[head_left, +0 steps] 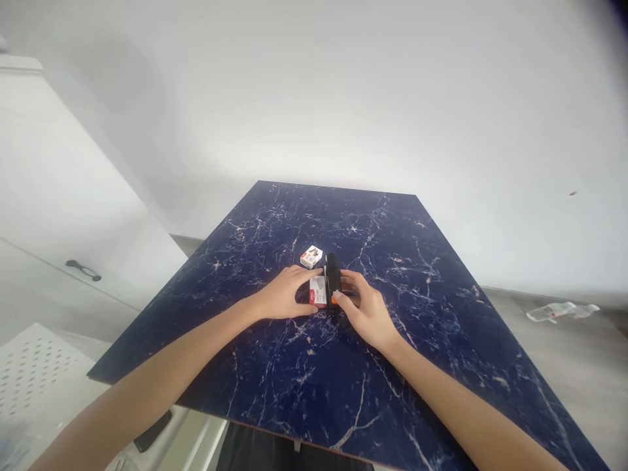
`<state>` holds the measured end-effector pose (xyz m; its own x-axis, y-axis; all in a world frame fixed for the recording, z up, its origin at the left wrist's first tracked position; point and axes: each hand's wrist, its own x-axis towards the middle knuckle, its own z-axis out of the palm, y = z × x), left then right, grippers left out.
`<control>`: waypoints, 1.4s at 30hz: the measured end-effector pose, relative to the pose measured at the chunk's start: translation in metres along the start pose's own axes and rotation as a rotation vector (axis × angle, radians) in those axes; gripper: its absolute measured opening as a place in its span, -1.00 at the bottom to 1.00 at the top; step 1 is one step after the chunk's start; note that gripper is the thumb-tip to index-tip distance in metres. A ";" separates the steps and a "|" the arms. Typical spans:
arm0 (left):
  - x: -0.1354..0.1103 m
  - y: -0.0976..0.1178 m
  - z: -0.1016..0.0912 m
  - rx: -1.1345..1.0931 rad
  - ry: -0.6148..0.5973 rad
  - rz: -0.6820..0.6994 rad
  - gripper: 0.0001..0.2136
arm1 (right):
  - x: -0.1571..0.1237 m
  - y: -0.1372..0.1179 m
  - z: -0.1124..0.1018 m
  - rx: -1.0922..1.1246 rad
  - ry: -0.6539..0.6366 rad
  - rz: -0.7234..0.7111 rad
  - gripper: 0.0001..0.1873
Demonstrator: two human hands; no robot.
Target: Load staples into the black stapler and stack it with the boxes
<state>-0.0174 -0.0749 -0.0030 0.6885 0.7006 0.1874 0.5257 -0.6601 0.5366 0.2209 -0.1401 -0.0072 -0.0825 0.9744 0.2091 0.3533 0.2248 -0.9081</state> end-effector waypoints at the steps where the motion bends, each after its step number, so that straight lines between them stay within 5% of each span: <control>1: -0.001 0.000 -0.001 -0.002 -0.005 -0.004 -0.18 | 0.000 -0.001 0.000 -0.009 0.004 0.004 -0.57; 6: -0.004 0.002 -0.008 -0.022 -0.026 0.029 -0.21 | -0.002 -0.002 0.001 -0.043 0.024 0.021 -0.59; 10: 0.006 -0.008 -0.010 0.001 0.187 0.018 -0.57 | -0.001 -0.001 0.001 -0.036 0.021 0.016 -0.59; 12: 0.016 -0.017 -0.009 0.090 0.257 -0.071 -0.57 | -0.001 -0.001 0.002 -0.037 0.015 0.012 -0.59; 15: 0.027 -0.023 -0.007 0.162 0.190 -0.115 -0.54 | 0.000 0.000 0.002 -0.040 0.017 0.009 -0.58; 19: 0.024 -0.017 -0.009 0.150 0.106 0.057 -0.59 | 0.000 -0.001 0.002 -0.027 0.018 0.007 -0.58; 23: 0.016 -0.012 -0.011 0.149 0.097 0.077 -0.60 | 0.000 -0.002 0.001 -0.031 -0.006 0.008 -0.60; 27: 0.012 -0.013 -0.015 0.062 -0.011 0.089 -0.47 | -0.001 -0.003 0.000 -0.037 -0.016 0.014 -0.61; 32: 0.003 -0.009 -0.018 0.037 -0.165 0.024 -0.07 | 0.000 -0.002 0.000 -0.031 -0.010 0.004 -0.61; 42: 0.011 -0.009 -0.005 0.057 -0.079 0.049 0.10 | -0.002 -0.006 0.004 -0.253 0.040 -0.062 -0.37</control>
<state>-0.0173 -0.0598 -0.0016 0.7500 0.6453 0.1454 0.5166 -0.7087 0.4805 0.2155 -0.1435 -0.0033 -0.0763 0.9568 0.2805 0.5708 0.2726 -0.7745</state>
